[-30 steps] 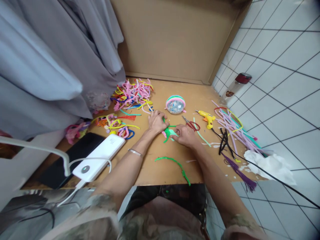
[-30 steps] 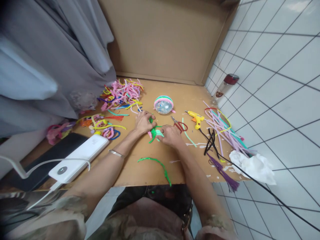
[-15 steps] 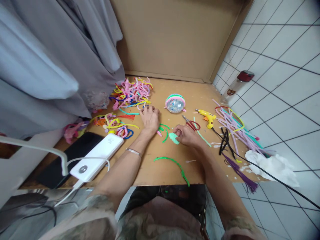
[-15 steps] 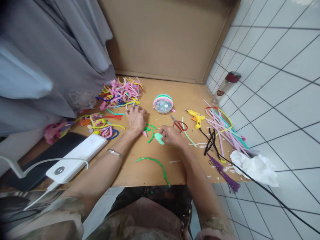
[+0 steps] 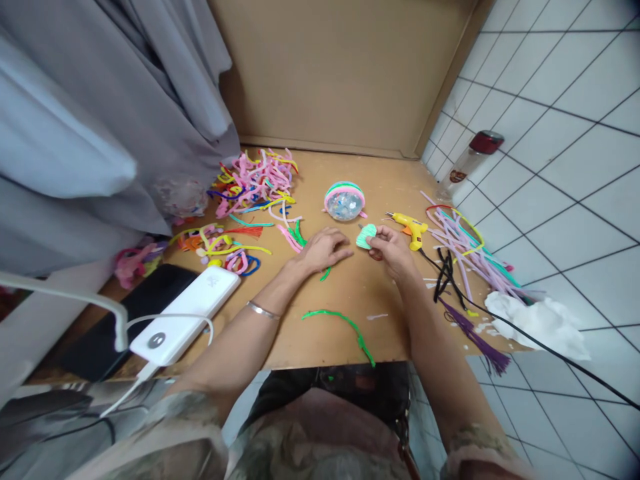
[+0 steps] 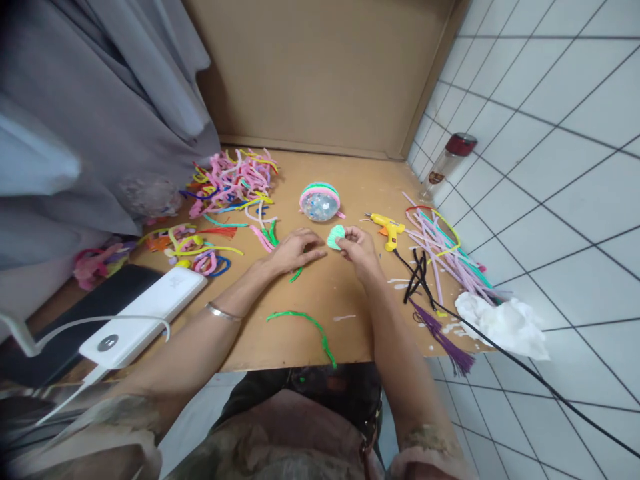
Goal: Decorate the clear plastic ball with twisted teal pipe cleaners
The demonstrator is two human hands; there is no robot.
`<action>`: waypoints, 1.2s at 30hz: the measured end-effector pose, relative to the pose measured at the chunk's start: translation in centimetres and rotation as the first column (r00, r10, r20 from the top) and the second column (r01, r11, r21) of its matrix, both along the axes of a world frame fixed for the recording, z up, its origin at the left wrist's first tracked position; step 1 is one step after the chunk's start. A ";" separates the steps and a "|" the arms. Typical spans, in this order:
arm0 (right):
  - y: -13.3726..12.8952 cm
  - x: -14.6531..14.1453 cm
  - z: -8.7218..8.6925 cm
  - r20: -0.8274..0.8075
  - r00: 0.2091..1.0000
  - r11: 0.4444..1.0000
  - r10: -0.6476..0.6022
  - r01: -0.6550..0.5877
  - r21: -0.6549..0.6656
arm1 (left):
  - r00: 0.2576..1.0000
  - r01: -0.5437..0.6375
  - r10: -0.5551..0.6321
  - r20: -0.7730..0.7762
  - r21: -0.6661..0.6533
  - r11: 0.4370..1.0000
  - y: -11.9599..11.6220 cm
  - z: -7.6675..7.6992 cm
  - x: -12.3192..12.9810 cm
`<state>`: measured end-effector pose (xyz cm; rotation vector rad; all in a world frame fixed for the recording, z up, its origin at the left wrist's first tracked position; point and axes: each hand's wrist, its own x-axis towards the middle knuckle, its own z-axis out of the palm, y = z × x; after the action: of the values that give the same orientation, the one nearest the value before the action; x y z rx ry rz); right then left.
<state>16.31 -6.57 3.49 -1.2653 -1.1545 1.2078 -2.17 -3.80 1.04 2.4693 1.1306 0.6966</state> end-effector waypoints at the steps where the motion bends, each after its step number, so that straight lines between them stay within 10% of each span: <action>1: 0.2 -0.1 -0.3 0.014 1.000 1.000 -0.019 0.020 -0.010 | 0.999 0.032 -0.032 -0.003 -0.006 0.999 0.0 0.0 0.0; 5: 0.8 -0.6 -1.7 0.164 0.983 0.996 -0.083 0.075 0.058 | 0.999 0.014 -0.017 -0.049 -0.043 0.999 0.2 -0.1 -0.5; 10: 1.0 -0.4 -2.5 0.487 0.861 0.987 -0.143 0.086 0.139 | 0.914 -0.400 0.403 -0.057 0.060 0.915 1.0 -0.3 -1.8; 14: 0.5 -0.2 -1.8 0.654 0.712 0.951 -0.254 0.061 0.303 | 0.870 -0.492 0.492 0.021 0.094 0.866 1.1 -0.2 -2.1; 22: -0.3 -2.1 -1.5 0.388 0.907 0.943 0.163 -0.259 0.210 | 0.857 -0.513 0.501 0.118 0.110 0.851 1.1 -0.5 -1.7; 36: 0.3 -3.0 -3.4 0.474 0.879 0.934 -0.048 -0.129 0.333 | 0.872 -0.483 0.489 -0.016 0.131 0.866 2.1 -0.6 -0.6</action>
<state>13.26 -6.24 0.08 -1.2908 -1.6814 0.6757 -2.78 -1.66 0.47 2.3155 1.8139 0.8653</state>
